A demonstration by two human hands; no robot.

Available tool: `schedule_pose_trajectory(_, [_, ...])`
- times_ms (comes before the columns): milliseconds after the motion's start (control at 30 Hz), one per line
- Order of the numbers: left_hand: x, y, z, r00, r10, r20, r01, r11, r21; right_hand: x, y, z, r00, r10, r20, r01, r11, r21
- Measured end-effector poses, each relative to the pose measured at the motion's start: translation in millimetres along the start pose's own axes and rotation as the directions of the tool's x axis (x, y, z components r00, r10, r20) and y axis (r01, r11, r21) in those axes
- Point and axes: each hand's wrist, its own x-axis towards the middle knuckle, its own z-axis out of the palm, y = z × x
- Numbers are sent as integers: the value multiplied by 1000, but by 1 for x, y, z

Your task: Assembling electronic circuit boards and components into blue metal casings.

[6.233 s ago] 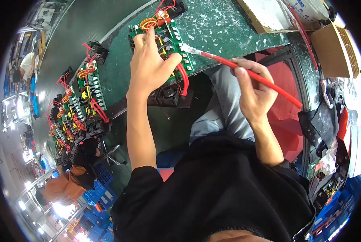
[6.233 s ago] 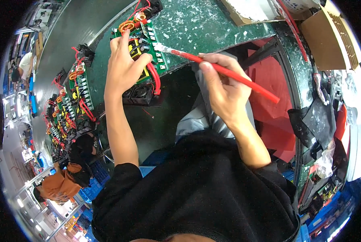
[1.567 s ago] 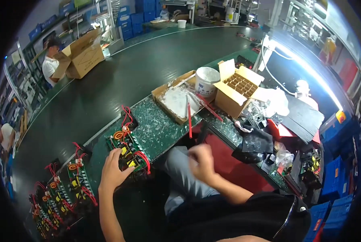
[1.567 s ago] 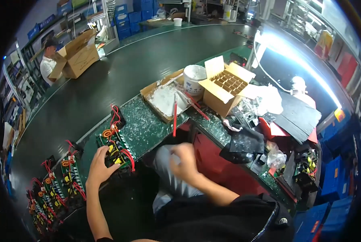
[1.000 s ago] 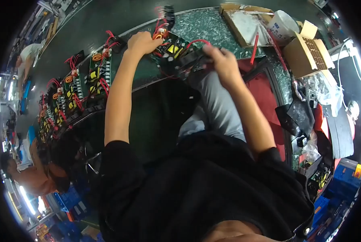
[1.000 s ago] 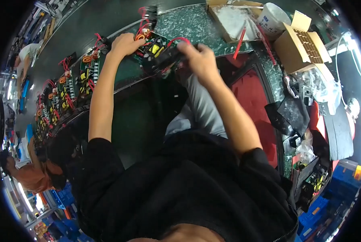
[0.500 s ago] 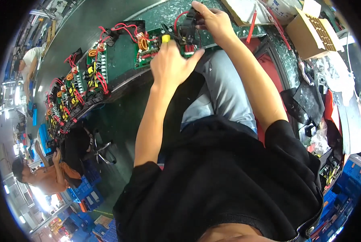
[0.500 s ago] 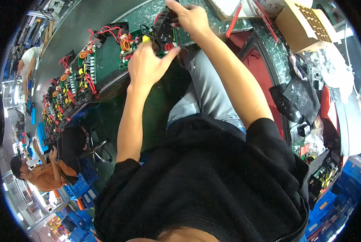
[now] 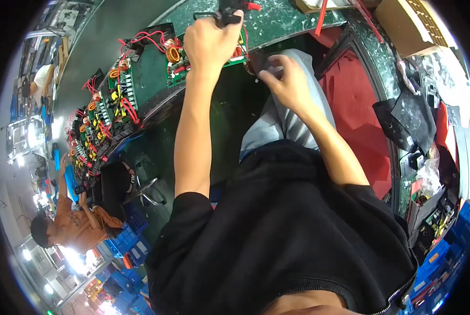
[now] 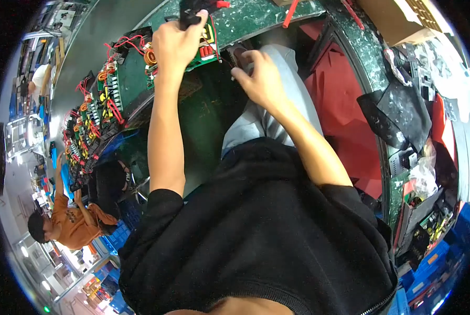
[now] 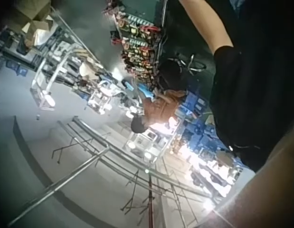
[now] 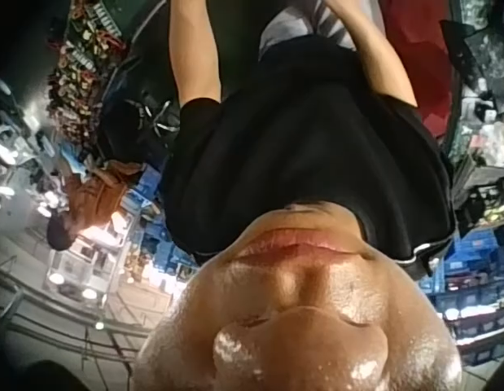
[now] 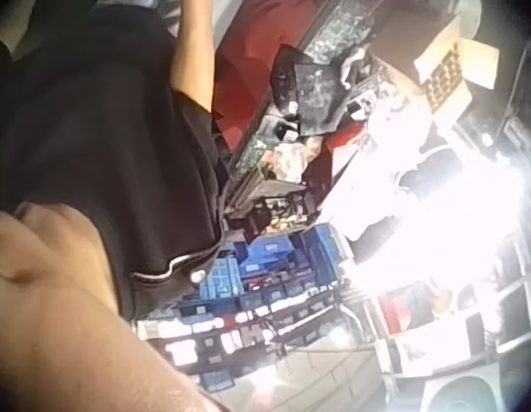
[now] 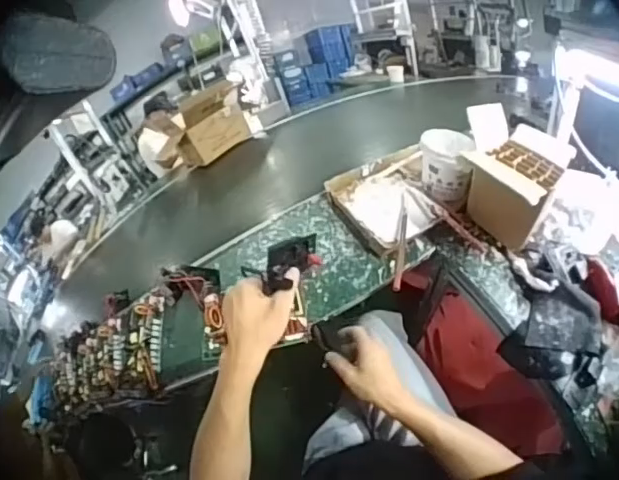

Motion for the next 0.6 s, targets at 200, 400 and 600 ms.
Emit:
schedule_pose_trajectory(200, [9, -14, -1, 983, -110, 147, 126, 987, -101, 4, 6, 6, 788, 322, 525, -438, 892, 111])
schedule_pose_trajectory(400, [15, -4, -14, 984, -87, 153, 121, 966, -229, 5, -9, -25, 720, 271, 639, -694, 258, 672])
schedule_pose_trajectory(600, [17, -13, -8, 991, -59, 117, 91, 952, -292, 0, -20, -43, 711, 215, 669, -703, 244, 668])
